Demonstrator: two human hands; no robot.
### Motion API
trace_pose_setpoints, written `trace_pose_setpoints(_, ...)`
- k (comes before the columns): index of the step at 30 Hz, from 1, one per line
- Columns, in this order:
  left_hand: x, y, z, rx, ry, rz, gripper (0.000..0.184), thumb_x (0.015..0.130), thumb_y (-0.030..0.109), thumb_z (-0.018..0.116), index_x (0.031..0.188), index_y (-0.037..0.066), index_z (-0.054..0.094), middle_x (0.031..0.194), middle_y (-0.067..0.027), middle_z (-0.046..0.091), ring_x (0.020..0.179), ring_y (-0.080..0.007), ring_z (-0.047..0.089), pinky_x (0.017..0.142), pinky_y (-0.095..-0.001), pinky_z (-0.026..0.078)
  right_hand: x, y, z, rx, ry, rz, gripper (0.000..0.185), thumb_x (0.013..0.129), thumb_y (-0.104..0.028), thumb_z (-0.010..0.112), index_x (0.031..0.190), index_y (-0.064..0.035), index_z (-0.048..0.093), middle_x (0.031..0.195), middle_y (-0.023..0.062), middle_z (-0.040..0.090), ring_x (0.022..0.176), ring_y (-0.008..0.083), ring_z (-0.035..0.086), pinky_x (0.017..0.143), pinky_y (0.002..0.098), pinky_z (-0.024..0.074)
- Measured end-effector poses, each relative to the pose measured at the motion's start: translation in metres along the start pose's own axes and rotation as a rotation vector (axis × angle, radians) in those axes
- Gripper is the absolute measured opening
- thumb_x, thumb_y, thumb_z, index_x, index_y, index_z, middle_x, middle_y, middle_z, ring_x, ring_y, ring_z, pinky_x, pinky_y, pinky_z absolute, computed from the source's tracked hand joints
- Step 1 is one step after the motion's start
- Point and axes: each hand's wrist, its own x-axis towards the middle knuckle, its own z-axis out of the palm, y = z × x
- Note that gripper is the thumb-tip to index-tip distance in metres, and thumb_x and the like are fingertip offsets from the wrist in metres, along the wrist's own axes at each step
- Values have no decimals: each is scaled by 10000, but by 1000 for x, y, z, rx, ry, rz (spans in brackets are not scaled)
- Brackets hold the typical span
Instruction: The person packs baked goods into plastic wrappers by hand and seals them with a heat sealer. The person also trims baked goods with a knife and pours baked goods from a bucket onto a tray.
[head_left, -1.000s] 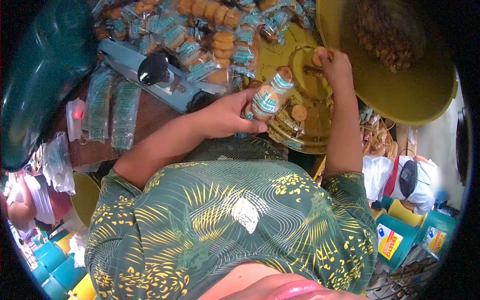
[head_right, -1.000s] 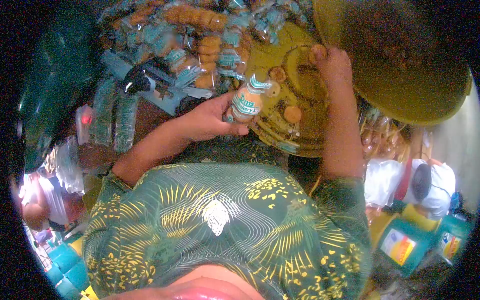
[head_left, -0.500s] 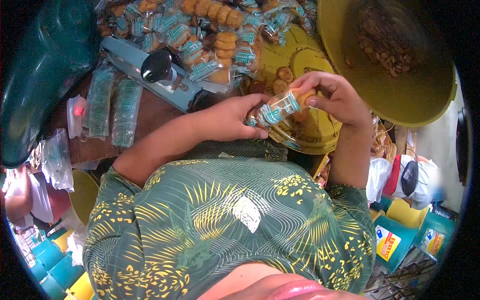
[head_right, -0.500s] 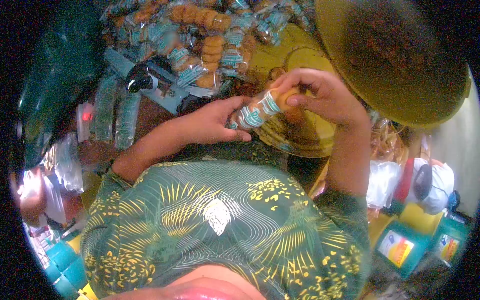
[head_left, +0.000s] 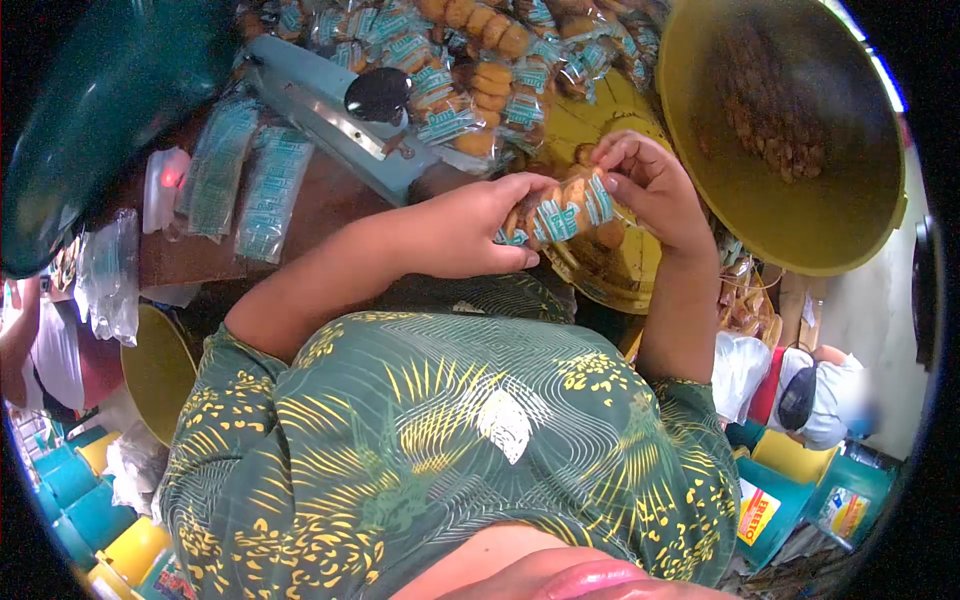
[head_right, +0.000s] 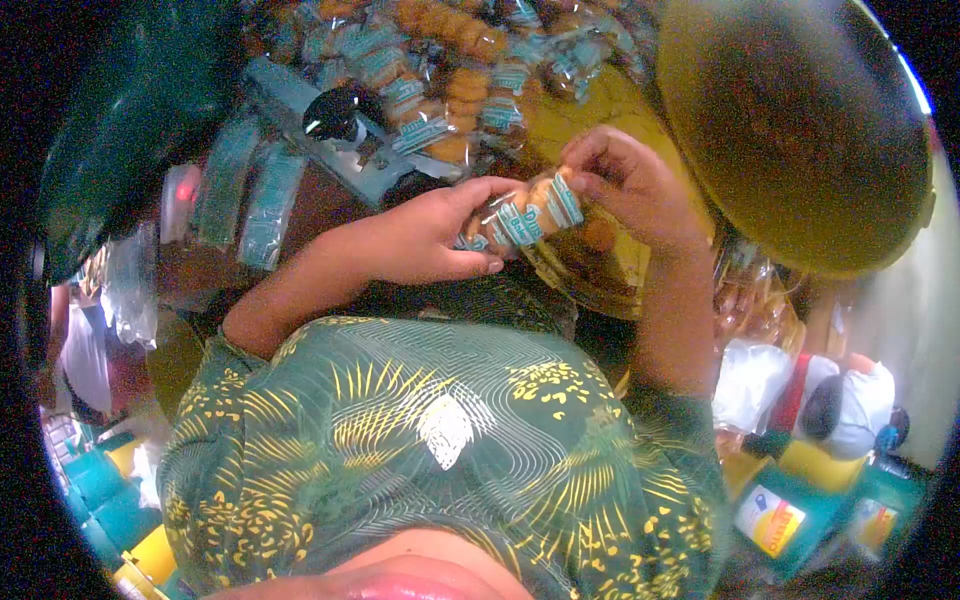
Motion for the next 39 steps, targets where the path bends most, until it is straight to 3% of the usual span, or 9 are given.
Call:
trace_pose_setpoints(5, -20, -2, -4, 69, 170, 53, 738, 798, 184, 768, 1383, -32, 373, 1261, -216, 571, 1186, -292, 572, 1010, -378, 446, 8, -9, 33, -223, 191, -191, 190, 863, -126, 725, 966, -18, 607, 1079, 96, 584, 1075, 192, 560, 917, 314, 464)
trace_pose_setpoints(8, -19, 3, -5, 124, 261, -1, 754, 798, 171, 767, 1391, -37, 350, 1269, -229, 563, 1197, -313, 566, 1021, -383, 440, 13, -11, 67, 2, 388, -316, 199, 815, -110, 767, 909, -24, 614, 1085, 99, 582, 1061, 209, 561, 921, 327, 461)
trace_pose_setpoints(11, -22, 2, -3, 176, 319, -28, 783, 792, 151, 773, 1406, -33, 323, 1273, -236, 556, 1198, -327, 563, 1027, -387, 436, 14, -9, 80, -321, 535, -297, 202, 798, -96, 775, 896, -31, 610, 1118, 107, 564, 1061, 206, 556, 915, 325, 466)
trace_pose_setpoints(15, -28, 8, -4, 129, 370, -7, 807, 784, 131, 779, 1422, -17, 307, 1283, -235, 550, 1215, -324, 550, 1031, -390, 433, 17, 1, 80, -264, 552, -328, 186, 815, -65, 751, 905, -34, 590, 1204, 119, 534, 1046, 188, 548, 888, 306, 470)
trace_pose_setpoints(22, -37, -3, -4, -148, 404, 154, 738, 811, 63, 736, 1425, 2, 331, 1299, -172, 562, 1244, -245, 530, 1055, -363, 419, 17, 4, 71, -55, 684, -385, 177, 921, -177, 667, 878, -71, 532, 1206, 76, 520, 1058, 175, 527, 930, 312, 425)
trace_pose_setpoints(28, -42, -16, 3, -241, 441, 188, 647, 838, 21, 684, 1406, 4, 374, 1332, -136, 537, 1260, -207, 512, 1077, -345, 401, 18, 4, 75, 97, 650, -465, 217, 928, -224, 668, 860, -72, 529, 1228, 71, 498, 1084, 172, 514, 944, 320, 417)
trace_pose_setpoints(39, -44, -10, 1, -299, 449, 180, 603, 861, 30, 673, 1399, 22, 403, 1323, -106, 538, 1234, -177, 519, 1060, -336, 417, 19, -3, 72, 65, 662, -475, 326, 896, -338, 707, 809, -85, 522, 1227, 75, 490, 1096, 189, 502, 951, 335, 421)
